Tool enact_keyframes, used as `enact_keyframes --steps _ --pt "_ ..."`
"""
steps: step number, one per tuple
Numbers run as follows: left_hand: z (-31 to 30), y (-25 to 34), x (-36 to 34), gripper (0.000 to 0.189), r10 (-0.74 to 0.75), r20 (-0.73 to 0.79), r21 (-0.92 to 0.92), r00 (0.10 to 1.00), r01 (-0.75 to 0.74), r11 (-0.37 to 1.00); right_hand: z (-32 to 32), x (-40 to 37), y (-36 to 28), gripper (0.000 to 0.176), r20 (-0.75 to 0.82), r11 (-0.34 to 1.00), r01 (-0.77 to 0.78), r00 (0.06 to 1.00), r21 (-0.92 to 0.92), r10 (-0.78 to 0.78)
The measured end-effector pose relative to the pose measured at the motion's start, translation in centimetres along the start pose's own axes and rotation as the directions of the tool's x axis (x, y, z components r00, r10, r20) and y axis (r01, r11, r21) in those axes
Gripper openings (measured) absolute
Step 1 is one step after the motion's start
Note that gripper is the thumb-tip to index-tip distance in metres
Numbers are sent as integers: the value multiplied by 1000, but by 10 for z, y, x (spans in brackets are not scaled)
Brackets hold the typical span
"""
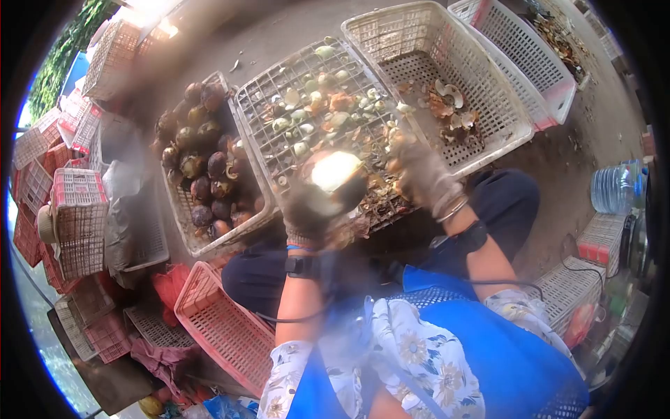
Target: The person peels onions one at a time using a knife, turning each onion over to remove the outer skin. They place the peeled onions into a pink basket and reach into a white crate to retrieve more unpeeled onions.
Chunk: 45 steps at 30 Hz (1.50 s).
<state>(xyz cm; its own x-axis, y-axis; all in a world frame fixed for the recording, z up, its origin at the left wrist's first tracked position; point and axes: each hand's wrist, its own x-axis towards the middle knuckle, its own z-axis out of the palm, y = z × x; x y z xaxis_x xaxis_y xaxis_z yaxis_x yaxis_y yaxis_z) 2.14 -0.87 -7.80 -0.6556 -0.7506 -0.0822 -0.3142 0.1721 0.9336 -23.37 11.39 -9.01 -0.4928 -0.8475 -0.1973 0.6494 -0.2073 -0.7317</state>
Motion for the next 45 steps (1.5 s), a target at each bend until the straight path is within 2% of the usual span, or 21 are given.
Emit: enact_keyframes --steps 1,2,3,4,5,7,9,12,13,15,17,19,20,25,27,29,34,36,38,41,45 --pt "3 51 12 48 277 59 83 959 -281 956 40 -36 -12 18 -23 904 -426 904 32 427" --pt "4 54 17 48 232 97 -11 968 -232 973 44 -51 -10 22 260 856 -450 884 253 388" --pt "4 58 20 49 185 133 -101 974 -173 980 51 -40 17 26 86 874 -30 993 -485 81" --pt "-6 62 12 57 35 287 -460 957 106 881 42 -43 12 29 26 873 -196 972 -446 232" --pt "-11 69 7 57 22 294 -450 956 118 885 64 -49 -16 34 -25 847 -361 924 -391 383" --pt "-15 77 5 66 -102 293 -562 951 257 786 71 -48 -8 37 -18 784 -291 941 -548 337" --pt "-8 70 9 77 -239 104 -60 965 246 967 77 -52 -1 40 -5 688 -217 955 -692 297" --pt "-7 70 2 81 -264 162 -199 951 294 935 83 -61 10 44 11 306 -58 976 -950 218" --pt "-4 69 -1 81 -247 100 -119 964 258 959 79 -64 12 44 4 312 -68 974 -948 225" --pt "-1 64 -4 81 -226 49 -34 973 228 973 77 -65 0 42 36 607 -120 970 -785 238" --pt "4 57 -2 81 -198 19 154 980 192 969 78 -75 -20 39 18 631 -199 947 -750 320" --pt "6 49 -4 83 -185 23 264 982 172 949 63 -76 -16 38 166 238 81 917 -968 363" --pt "9 45 -5 83 -149 7 278 989 141 950 60 -79 -14 36 168 210 100 926 -972 338" --pt "20 82 -17 82 -162 -48 366 986 168 915 65 -95 -22 37 127 181 82 959 -980 254" --pt "21 73 -21 85 -198 -30 161 980 200 966 63 -95 -15 35 101 202 51 963 -978 249" --pt "21 57 -22 87 -5 -50 352 999 22 936 67 -93 -19 34 63 168 12 951 -986 302" --pt "25 37 -22 93 11 -49 240 999 1 971 65 -95 -13 32 135 173 86 946 -981 296" --pt "26 42 -21 95 36 -39 188 999 -28 982 73 -87 -21 31 12 112 -33 924 -993 382" --pt "27 52 -22 97 199 38 556 979 -186 810 69 -79 -12 28 40 93 4 922 -996 385" --pt "27 41 -24 96 128 -65 348 990 -97 932 71 -69 -3 22 85 50 71 914 -996 397" --pt "32 43 -22 96 206 -94 504 974 -132 854 67 -59 2 30 176 20 180 926 -984 335"
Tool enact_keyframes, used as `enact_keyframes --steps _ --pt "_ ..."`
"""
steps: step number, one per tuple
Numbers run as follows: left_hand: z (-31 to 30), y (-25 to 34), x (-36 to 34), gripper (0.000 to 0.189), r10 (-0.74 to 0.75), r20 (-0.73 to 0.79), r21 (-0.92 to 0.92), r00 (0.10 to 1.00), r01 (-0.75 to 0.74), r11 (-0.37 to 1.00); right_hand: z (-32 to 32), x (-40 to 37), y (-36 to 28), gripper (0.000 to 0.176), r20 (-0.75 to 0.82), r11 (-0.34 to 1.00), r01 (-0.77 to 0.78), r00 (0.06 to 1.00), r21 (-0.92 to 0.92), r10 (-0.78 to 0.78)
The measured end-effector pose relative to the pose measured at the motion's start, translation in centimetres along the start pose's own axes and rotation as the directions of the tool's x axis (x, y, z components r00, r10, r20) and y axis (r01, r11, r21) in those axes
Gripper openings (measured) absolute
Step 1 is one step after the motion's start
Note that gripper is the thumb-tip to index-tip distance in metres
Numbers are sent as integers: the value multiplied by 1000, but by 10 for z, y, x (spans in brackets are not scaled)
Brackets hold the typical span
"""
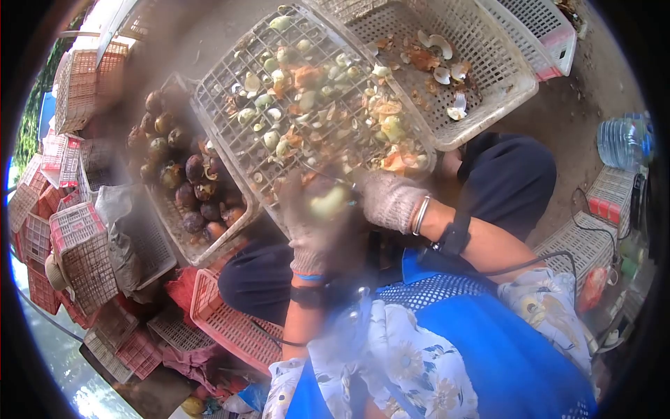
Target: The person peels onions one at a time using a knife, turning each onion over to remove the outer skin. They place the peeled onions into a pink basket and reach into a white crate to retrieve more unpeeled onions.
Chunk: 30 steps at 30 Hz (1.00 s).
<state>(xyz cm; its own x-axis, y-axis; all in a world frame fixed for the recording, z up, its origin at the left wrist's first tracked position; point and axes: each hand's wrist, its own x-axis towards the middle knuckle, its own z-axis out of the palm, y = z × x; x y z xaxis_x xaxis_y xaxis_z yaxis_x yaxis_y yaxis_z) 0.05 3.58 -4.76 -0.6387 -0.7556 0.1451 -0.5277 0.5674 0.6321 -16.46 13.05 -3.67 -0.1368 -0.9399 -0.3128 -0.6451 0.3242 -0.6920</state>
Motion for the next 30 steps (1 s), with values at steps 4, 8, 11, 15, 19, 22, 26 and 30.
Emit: enact_keyframes --steps 4,8,11,15,19,22,26,30 --pt "-10 19 9 94 -39 98 31 994 36 999 -14 -27 -6 33 108 956 -273 959 105 262" --pt "-11 19 7 91 -153 161 -101 975 170 980 17 -5 15 30 47 989 -150 988 -6 150" --pt "-5 11 4 88 209 64 143 976 -216 966 31 13 19 22 -16 988 -27 1000 -150 24" --pt "2 -13 0 91 -207 98 -212 974 223 951 8 -16 13 29 240 938 -319 908 -135 344" --pt "-15 -42 0 78 -533 243 -698 810 528 484 16 -62 33 36 153 952 -300 940 -56 305" --pt "-29 -24 -11 81 -586 297 -713 753 584 388 11 -59 20 35 2 933 -336 941 129 339" --pt "-39 -12 -11 87 -384 290 -494 877 481 725 -15 -27 -24 42 -2 905 -236 967 354 253" --pt "-42 -2 4 96 -299 373 -233 878 401 886 -15 -7 -26 52 18 800 -231 964 554 266"
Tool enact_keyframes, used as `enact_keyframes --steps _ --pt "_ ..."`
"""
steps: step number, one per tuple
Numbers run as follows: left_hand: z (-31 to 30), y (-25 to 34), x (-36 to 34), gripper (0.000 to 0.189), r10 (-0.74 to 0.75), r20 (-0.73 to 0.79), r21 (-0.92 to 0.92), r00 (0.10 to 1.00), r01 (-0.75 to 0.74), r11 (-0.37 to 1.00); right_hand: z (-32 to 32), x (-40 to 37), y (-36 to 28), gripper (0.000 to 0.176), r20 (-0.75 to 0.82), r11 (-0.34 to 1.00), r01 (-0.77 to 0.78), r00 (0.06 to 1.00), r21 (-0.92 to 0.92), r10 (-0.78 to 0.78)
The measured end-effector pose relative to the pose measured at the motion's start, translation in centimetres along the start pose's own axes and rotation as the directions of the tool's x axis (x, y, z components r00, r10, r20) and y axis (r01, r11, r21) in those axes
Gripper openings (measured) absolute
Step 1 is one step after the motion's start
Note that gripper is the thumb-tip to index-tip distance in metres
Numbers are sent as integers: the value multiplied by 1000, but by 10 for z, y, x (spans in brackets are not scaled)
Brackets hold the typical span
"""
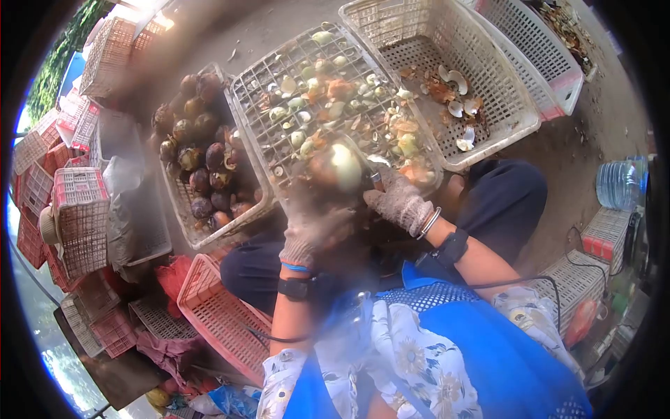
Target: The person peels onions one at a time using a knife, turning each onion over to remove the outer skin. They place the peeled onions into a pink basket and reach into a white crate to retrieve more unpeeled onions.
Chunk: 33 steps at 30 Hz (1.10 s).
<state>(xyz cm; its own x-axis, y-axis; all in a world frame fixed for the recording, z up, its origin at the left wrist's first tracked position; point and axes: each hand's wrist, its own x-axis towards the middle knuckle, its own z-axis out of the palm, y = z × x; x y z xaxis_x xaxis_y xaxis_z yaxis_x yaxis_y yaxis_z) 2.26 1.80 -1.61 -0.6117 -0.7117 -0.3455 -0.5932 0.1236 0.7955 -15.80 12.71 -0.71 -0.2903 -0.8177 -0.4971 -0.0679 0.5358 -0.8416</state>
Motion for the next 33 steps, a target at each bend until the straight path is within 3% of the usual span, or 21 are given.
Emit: enact_keyframes --steps 2,4,5,8,10,12,13,16,18,20,22,23,24,25,26,27,28,30,31,32,33 --pt "-4 25 7 97 27 -43 -18 999 -27 999 0 8 7 47 -35 949 82 995 -306 -97" --pt "-11 21 24 100 180 -103 175 978 -161 971 7 13 16 42 -58 964 87 993 -249 -105" --pt "-14 21 29 101 144 -103 190 984 -123 974 10 15 17 41 -104 966 92 987 -240 -119" --pt "-20 32 39 102 102 17 133 995 -103 986 6 14 8 39 -135 968 37 988 -248 -73" --pt "-17 37 30 105 97 -16 47 995 -96 994 1 14 -4 38 -122 966 -22 992 -259 -10" --pt "-12 18 28 105 281 -96 373 955 -227 900 -5 21 -16 37 -30 940 -8 1000 -342 -2" --pt "-10 16 27 104 160 -77 338 984 -125 933 -4 28 -11 38 -51 938 7 998 -348 -27" --pt "6 12 23 103 351 -176 466 920 -236 853 -12 34 -1 39 -167 923 64 976 -379 -137" --pt "6 33 18 104 178 -214 274 960 -116 955 -39 22 -21 44 -221 927 -31 974 -374 -56" --pt "9 40 14 104 45 -245 -2 968 -47 999 -71 26 1 37 -460 872 -78 870 -483 -177" --pt "14 24 14 88 176 -334 114 926 -146 983 -113 23 34 38 -302 548 -69 888 -833 -348" --pt "14 19 14 72 310 -413 244 857 -223 944 -125 22 42 38 -425 684 -152 870 -714 -249" --pt "16 24 10 77 235 -402 70 885 -227 971 -137 25 60 33 -312 486 -226 945 -844 -102" --pt "17 29 11 76 250 -474 140 844 -208 968 -134 2 45 27 -268 474 -158 947 -867 -176" --pt "10 46 8 72 234 -453 121 860 -200 972 -138 3 51 23 -134 178 -128 991 -976 -22" --pt "11 46 9 68 269 -484 12 833 -300 954 -140 11 87 22 -132 277 -118 991 -954 -33" --pt "7 36 9 103 50 -338 -36 940 -66 997 -129 -11 36 23 250 -89 281 934 -956 257" --pt "6 39 7 101 -23 -282 -191 959 -33 981 -134 -25 62 27 190 129 170 968 -977 164" --pt "4 42 8 101 -16 -295 -191 955 -43 981 -137 -48 24 25 35 444 -58 979 -894 200" --pt "3 44 7 100 -16 -327 -118 945 -24 993 -139 -75 -10 22 -91 694 -274 953 -666 289" --pt "6 43 0 99 -27 -342 -41 939 13 999 -146 -73 22 20 16 928 -283 955 -242 296"
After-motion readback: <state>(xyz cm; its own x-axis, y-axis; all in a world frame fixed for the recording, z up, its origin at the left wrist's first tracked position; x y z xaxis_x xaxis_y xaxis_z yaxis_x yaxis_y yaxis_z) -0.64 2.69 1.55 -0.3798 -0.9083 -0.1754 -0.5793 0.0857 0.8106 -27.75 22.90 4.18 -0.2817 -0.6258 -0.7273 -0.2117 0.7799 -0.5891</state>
